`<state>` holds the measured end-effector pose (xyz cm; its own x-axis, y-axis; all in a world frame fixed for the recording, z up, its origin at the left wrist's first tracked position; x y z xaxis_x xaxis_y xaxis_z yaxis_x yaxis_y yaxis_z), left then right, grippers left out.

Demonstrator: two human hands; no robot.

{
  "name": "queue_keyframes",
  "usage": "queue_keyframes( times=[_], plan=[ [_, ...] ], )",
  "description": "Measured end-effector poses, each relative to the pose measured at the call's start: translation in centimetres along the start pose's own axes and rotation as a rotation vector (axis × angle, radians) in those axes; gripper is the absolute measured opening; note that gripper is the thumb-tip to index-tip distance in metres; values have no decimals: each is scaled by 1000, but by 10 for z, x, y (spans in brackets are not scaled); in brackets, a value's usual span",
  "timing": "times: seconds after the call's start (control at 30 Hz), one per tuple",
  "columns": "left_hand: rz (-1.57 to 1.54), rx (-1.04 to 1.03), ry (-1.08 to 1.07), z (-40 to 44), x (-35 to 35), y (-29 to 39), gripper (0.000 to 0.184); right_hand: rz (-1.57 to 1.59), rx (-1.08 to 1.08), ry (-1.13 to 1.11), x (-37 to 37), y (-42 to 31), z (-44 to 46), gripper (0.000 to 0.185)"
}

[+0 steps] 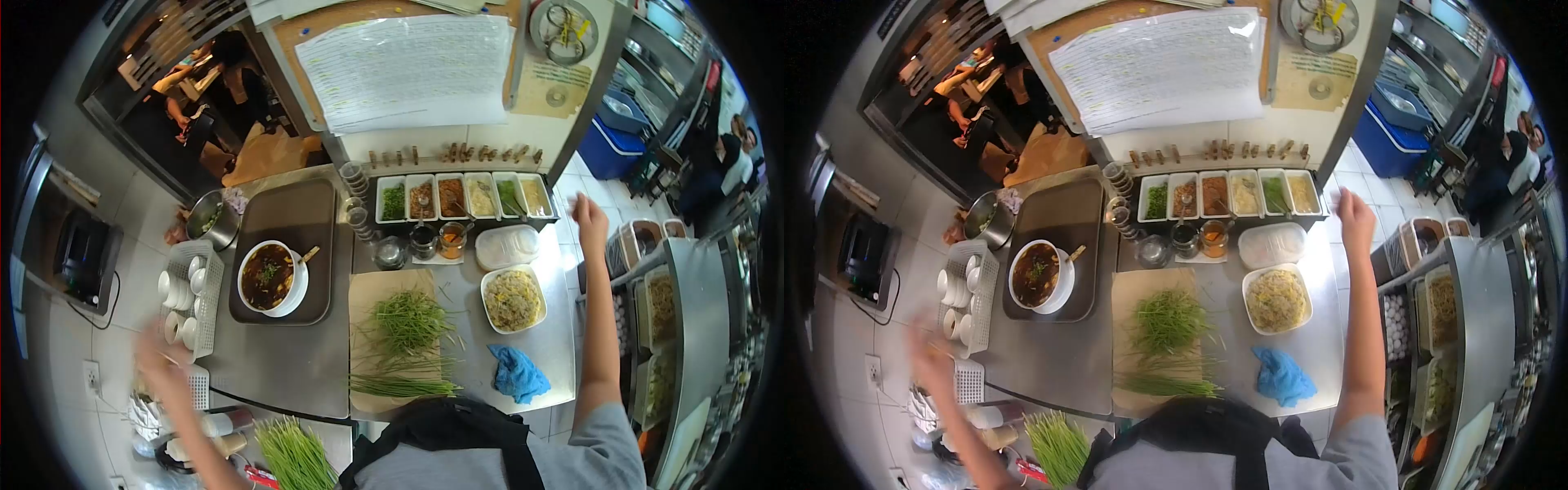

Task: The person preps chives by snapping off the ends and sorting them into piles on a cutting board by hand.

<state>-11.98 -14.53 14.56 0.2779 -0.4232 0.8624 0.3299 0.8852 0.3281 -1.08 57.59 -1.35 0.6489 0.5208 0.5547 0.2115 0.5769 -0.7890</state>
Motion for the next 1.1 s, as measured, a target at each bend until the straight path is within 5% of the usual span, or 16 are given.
queue_keyframes(
  times=[0.07,0.13,0.3,0.43,0.57,0.63,0.8,1.1],
  plan=[
    [-162,-167,-461,-43,-68,70,21,-57,166,-41,-19,-19,28,22],
    [-469,-42,-644,-77,-144,83,18,-307,251,-106,-37,-32,57,18],
    [-669,27,-818,-137,-218,125,23,-512,408,-218,-84,-66,101,15],
    [-533,26,-851,-146,-220,143,25,-590,335,-395,-108,-48,135,15],
    [-493,16,-861,-153,-235,141,24,-442,551,-128,-86,-49,127,16],
    [-485,38,-840,-162,-243,134,24,-418,502,-13,-52,-74,80,21],
    [-501,-32,-830,-168,-253,137,24,-419,-6,-212,-12,-40,-70,17],
    [-385,-189,-841,-155,-245,150,26,-560,-22,-310,-52,62,-92,29]
  ],
)
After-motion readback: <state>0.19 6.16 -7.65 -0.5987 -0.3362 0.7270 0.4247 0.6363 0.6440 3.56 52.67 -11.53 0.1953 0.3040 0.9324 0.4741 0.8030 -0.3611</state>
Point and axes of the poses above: each hand's wrist, its own z-axis towards the middle knuckle, its own x-axis out of the back of the hand, y = z × x, the point moved 3 cm from there along z, towards the middle knuckle, and after that the axes turned 14 degrees about -y, right-handed, at the moved point
